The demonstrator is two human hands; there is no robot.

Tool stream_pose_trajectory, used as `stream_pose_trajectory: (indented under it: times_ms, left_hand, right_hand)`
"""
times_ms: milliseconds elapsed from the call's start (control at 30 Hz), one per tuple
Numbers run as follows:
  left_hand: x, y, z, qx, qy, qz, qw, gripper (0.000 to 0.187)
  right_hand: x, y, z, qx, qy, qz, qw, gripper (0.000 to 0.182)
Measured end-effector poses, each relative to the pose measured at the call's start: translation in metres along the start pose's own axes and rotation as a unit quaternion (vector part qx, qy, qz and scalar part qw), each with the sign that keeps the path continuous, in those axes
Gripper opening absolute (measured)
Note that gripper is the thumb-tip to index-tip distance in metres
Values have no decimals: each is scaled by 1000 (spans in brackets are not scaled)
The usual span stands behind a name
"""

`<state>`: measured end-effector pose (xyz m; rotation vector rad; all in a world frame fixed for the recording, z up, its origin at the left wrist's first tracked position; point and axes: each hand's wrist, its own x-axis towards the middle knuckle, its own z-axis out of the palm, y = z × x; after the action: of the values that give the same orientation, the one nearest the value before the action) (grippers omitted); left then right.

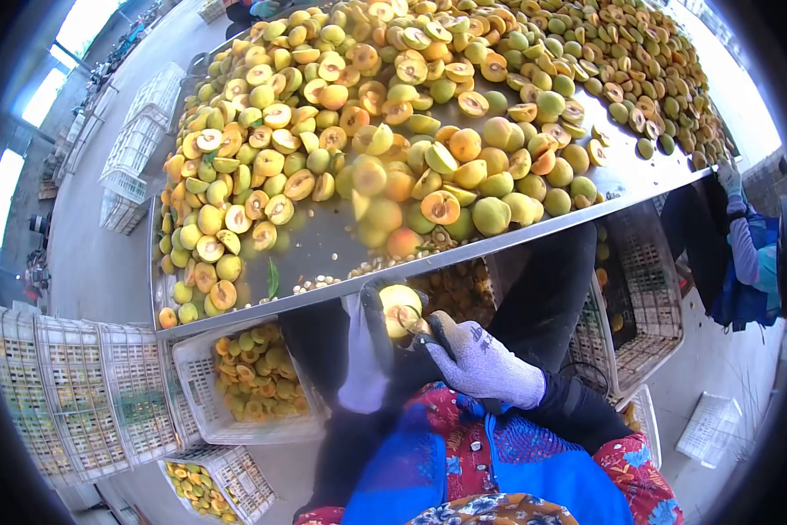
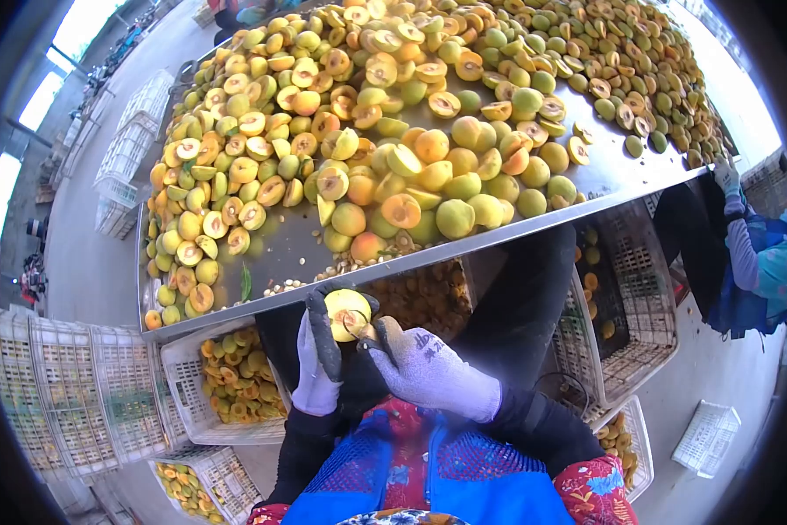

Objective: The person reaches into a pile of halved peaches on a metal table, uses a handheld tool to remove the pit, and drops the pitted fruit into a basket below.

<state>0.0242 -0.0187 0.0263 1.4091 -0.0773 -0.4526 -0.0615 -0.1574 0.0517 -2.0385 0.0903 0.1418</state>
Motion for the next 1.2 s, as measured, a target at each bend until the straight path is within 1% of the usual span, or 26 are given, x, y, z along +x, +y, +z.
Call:
stream_pose_trajectory:
  times_ms: [33, 100, 133, 200, 233, 333, 367, 400, 433, 467, 567, 600, 633, 700, 733, 800, 867, 933, 967, 1000, 1033, 1067, 1100, 1133, 1167, 1200]
  left_hand:
    - [-1, -4, 0, 4, 4, 7, 1000, 55]
    - [1, -18, -2, 13, 13, 24, 1000, 52]
    - [2, -24, -4, 40, 25, 61, 997, 51]
    - [-2, -26, 1, 44, 37, 67, 996, 47]
    - [-3, -26, 3, 47, 44, 71, 995, 46]
    - [-4, -38, 6, 79, 62, 141, 985, 41]
    - [-5, -38, 9, 78, 65, 144, 984, 40]
    - [-6, -36, 14, 78, 67, 147, 984, 40]
    - [-7, -33, 17, 77, 68, 150, 983, 39]
    - [-8, -30, 20, 78, 68, 134, 985, 35]
    - [-9, -19, 18, 133, 5, 54, 990, 35]
    - [-8, -25, 23, 130, 25, 80, 988, 38]
    - [-9, -24, 24, 122, 23, 74, 990, 38]
    - [-11, -23, 27, 104, 19, 61, 993, 39]
    - [-11, -26, 27, 129, 11, 101, 986, 39]
    - [-7, -34, 24, 179, -3, 185, 966, 41]
    - [-8, -35, 19, 115, -62, 139, 982, 42]
    - [-10, -27, 21, 48, -115, 72, 990, 43]
    - [-10, -29, 22, 16, -111, 49, 992, 43]
    - [-9, -33, 23, -18, -105, 28, 994, 43]
    - [-8, -40, 23, -52, -100, 7, 994, 42]
    - [-2, -66, 13, -11, 32, 5, 999, 41]
    - [1, -63, -3, 76, 92, 30, 992, 37]
    - [5, -59, -18, 164, 156, 44, 973, 33]
    - [-4, -34, -30, 352, 196, 81, 912, 28]
    - [-12, -3, -43, 520, 178, 94, 830, 27]
  right_hand:
    - [0, -1, 0, 7, -15, 28, 999, 23]
    - [0, 8, 5, -81, 44, -109, 990, 22]
    - [-1, 11, 8, -124, 72, -175, 974, 22]
    - [-2, 10, 11, -29, 38, -57, 997, 21]
    - [-1, 9, 12, 19, 21, 1, 1000, 20]
    - [0, 11, 8, 199, -22, 20, 980, 23]
    - [1, 9, 1, 287, -66, 77, 953, 24]
    - [0, 3, -9, 371, -108, 132, 913, 26]
    - [-1, -1, -15, 451, -148, 187, 860, 27]
    - [-2, -1, -17, 437, -153, 203, 863, 30]
    - [-7, 8, -14, 291, -121, 127, 940, 28]
    - [-8, 11, -14, 384, -149, 172, 895, 30]
    - [-8, 15, -16, 471, -175, 213, 838, 32]
    - [-8, 25, -19, 624, -219, 284, 694, 35]
    - [-11, 38, -10, 714, -239, 256, 606, 41]
    - [-12, 53, 0, 812, -286, 247, 445, 44]
    - [-14, 59, 7, 865, -315, 219, 323, 48]
    - [-16, 69, 14, 877, -349, 172, 282, 47]
    - [-18, 72, 18, 880, -367, 150, 261, 46]
    - [-20, 72, 20, 882, -346, 152, 281, 46]
    - [-21, 71, 20, 884, -335, 130, 299, 45]
    - [-23, 68, 19, 887, -322, 107, 314, 45]
    - [-23, 67, 16, 887, -310, 84, 331, 44]
    - [-23, 73, 11, 886, -317, 76, 328, 42]
    - [-22, 79, 3, 874, -295, 116, 368, 42]
    - [-20, 84, -4, 859, -271, 153, 406, 42]
